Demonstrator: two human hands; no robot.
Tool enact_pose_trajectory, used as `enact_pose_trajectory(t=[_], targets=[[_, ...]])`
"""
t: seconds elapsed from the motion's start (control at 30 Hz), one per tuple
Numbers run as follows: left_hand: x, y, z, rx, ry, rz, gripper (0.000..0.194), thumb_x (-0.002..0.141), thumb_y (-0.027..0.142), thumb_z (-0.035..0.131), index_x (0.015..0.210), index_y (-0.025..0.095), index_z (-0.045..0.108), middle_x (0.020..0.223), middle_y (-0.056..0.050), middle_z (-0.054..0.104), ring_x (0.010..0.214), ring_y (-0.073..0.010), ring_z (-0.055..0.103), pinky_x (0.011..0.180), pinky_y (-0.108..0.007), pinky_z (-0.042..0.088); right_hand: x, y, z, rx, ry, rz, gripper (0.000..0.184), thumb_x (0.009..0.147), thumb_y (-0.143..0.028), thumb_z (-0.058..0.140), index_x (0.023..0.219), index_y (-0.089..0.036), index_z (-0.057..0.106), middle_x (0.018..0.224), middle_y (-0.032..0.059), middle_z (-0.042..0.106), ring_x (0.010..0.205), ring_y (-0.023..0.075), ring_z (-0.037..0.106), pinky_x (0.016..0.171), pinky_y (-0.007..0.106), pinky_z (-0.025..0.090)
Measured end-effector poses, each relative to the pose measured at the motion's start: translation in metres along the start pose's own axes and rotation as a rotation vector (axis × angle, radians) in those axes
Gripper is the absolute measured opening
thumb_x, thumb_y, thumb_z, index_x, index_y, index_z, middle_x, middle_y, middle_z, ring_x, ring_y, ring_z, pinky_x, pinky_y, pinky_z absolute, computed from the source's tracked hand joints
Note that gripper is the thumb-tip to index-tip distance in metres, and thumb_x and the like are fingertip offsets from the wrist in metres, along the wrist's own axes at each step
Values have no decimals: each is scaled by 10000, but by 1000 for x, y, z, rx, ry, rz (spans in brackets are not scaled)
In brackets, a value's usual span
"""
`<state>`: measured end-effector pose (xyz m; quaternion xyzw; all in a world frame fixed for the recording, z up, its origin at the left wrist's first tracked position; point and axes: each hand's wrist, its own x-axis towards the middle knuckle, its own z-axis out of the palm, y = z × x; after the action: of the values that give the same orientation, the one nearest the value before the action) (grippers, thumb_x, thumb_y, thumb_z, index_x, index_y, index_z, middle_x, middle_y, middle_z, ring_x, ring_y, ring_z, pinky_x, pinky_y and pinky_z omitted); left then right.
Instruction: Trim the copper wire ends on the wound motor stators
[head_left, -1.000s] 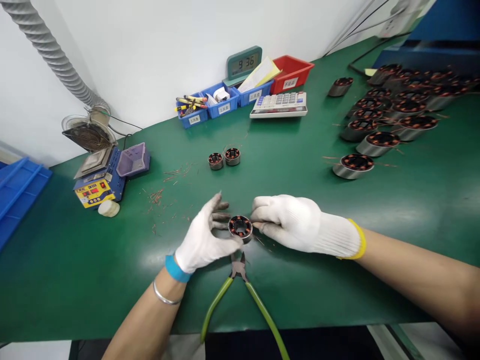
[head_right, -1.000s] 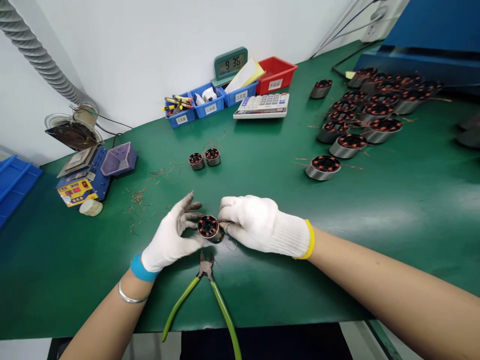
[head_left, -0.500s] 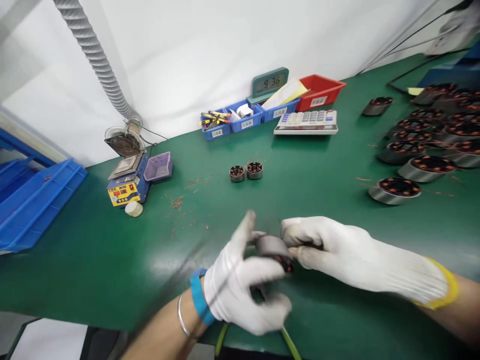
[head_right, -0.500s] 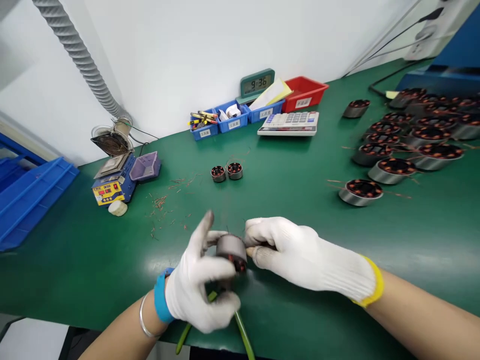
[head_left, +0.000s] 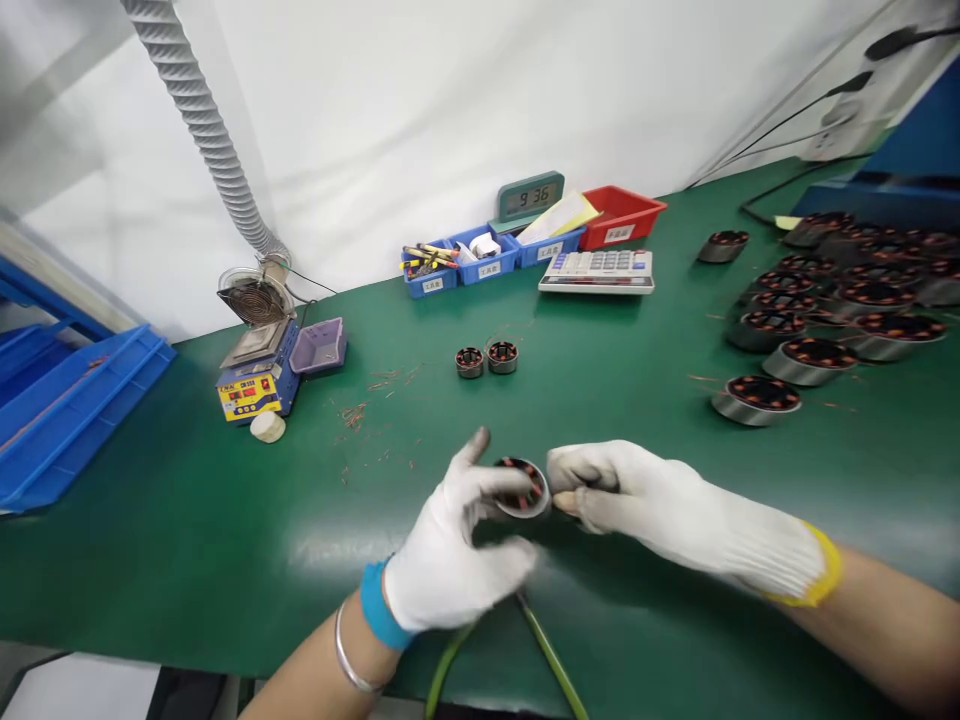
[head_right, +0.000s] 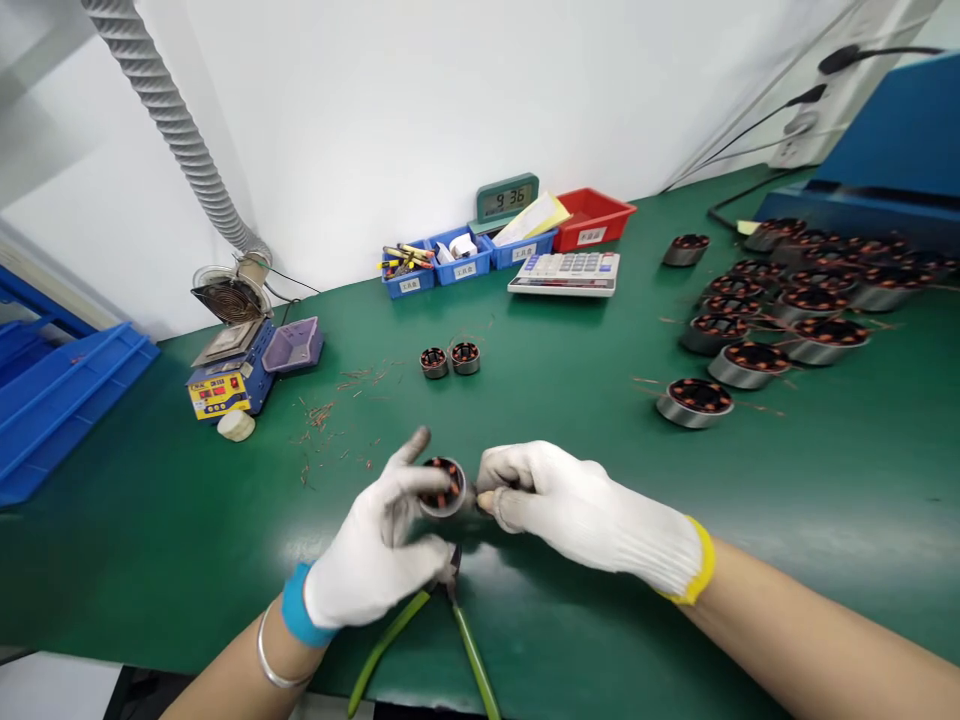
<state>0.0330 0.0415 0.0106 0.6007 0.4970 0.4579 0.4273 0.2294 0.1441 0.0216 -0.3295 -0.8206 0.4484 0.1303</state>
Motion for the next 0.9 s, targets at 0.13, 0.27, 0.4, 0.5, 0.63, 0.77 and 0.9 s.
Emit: enact_pose_trajectory(t=[0.13,0.27,0.4,0.5,0.63,0.77,0.9], targets=[[-12,0,4,302,139,265,337,687,454,760,617,258,495,1120,-135,705,1074,-343,670,965,-558,539,-2,-10,-1,172,-87,-9,297,817,-464,585,664,-214,531,610,12,607,569,163,509,526,296,401],[-1,-10,-4,-111,9,-272,621,832,809,459,789,200,575,780,-108,694,684,-253,697,621,-422,600,-8,-14,2,34,-15,-46,216,843,-350,564,675,-221,527,699,24,638,617,167,531,573,309,415],[5,-13,-10,-435,-292,-437,674,714,700,731,1097,160,602,889,-101,711,612,-200,676,511,-313,542,-7,-9,2,-31,-28,16,167,843,-312,538,700,-227,532,706,8,632,630,169,548,589,302,421],[1,-11,-11,-379,79,-72,383,717,482,816,861,189,616,1148,-119,698,1060,-278,693,913,-411,573,-3,-8,-1,65,-64,45,187,829,-350,550,688,-230,525,651,-9,601,603,165,522,565,291,396],[5,-12,-12,-286,146,5,295,816,452,662,955,193,641,1259,-122,671,1174,-297,654,990,-450,549,-1,-12,3,-50,-47,-31,170,841,-304,515,693,-223,539,713,4,621,611,156,539,563,280,398],[19,-16,-12,180,-141,-89,509,635,277,783,1118,174,660,1081,-102,731,974,-291,705,906,-423,566,3,-4,14,-462,73,-174,236,910,-275,460,795,-219,658,859,49,666,705,176,617,569,283,387],[31,-22,-12,663,-122,32,279,613,327,831,826,204,699,857,-56,717,850,-284,677,863,-432,541,13,10,15,-649,67,-134,252,924,-273,477,887,-240,724,947,46,710,729,186,666,542,279,399]])
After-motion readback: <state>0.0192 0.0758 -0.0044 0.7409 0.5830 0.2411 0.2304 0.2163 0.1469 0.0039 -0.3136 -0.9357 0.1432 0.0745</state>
